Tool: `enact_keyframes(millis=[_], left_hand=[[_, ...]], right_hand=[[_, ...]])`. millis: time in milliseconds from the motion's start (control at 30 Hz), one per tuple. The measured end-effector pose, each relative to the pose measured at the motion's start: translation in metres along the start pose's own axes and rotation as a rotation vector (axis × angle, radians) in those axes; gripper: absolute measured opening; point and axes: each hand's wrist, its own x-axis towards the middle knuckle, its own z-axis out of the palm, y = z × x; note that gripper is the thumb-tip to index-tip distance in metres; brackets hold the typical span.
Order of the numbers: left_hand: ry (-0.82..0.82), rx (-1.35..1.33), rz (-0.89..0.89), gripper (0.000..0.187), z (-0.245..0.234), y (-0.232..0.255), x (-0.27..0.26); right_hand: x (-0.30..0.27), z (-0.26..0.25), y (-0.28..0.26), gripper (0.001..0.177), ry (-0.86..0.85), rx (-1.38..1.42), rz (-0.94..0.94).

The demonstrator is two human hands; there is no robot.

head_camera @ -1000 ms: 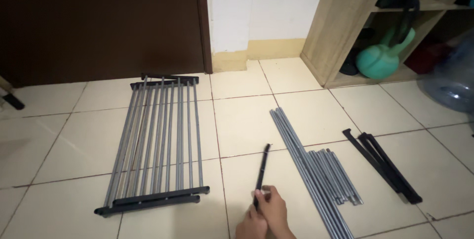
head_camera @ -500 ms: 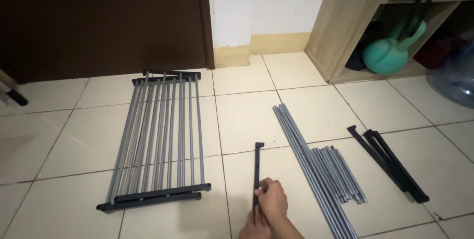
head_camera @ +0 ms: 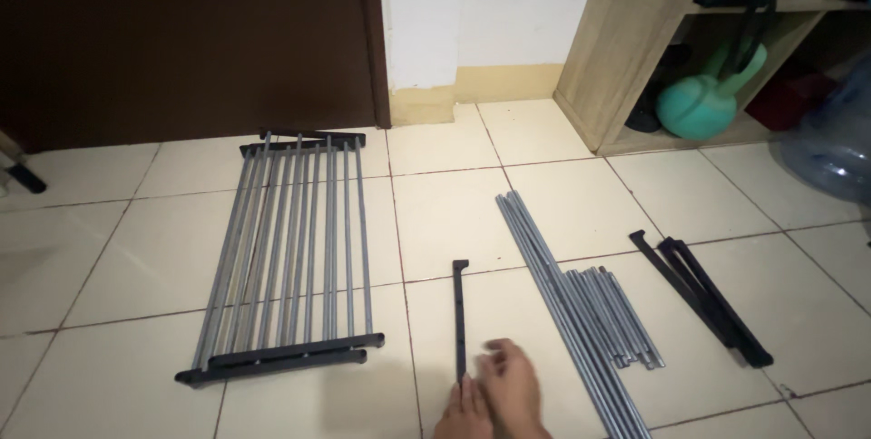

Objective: The person assembles a metal rack by inserting vertical poles into a base and attaching a horizontal crossbar. They repeatedly insert and remove poles to adjust fit, then secure the crossbar across the top.

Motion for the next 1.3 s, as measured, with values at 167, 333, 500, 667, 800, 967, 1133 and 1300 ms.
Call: enact_keyframes(millis=[167, 333, 500, 667, 800, 967, 1133, 1300], left_hand=[[0.201, 0.055, 0.023, 0.056, -0.010, 0.005, -0.019], [0.323, 0.063, 0.334, 0.036, -0.006, -0.006, -0.047], [0.227, 0.074, 0.248, 0.038, -0.035, 0.001, -0.084], [-0.360, -0.140, -0.035, 0.060, -0.087, 0.011, -0.091], [-0.264, -0.110, -0.119, 0.062, -0.096, 0.009, -0.080], [-0.070, 0.037, 0.000, 0.064, -0.065, 0.000, -0.068], [0.170, 0.136, 0.074, 0.086, -0.050, -0.010, -0.061], [-0.022, 0.095, 0.054, 0.106, -0.072, -0.010, -0.058]], right_hand=[[0.016, -0.055, 0.059, 0.039, 0.292, -0.567, -0.252], [0.037, -0.085, 0.112, 0.046, 0.400, -0.742, -0.117], [0.031, -0.081, 0.129, 0.046, 0.367, -0.759, -0.136], [0.025, -0.084, 0.120, 0.043, 0.383, -0.810, -0.104], [0.021, -0.084, 0.107, 0.039, 0.391, -0.773, -0.057], [0.032, -0.086, 0.109, 0.035, 0.371, -0.633, 0.028], [0.052, -0.097, 0.130, 0.032, 0.359, -0.405, 0.016], [0.065, -0.106, 0.148, 0.033, 0.290, -0.100, 0.091]])
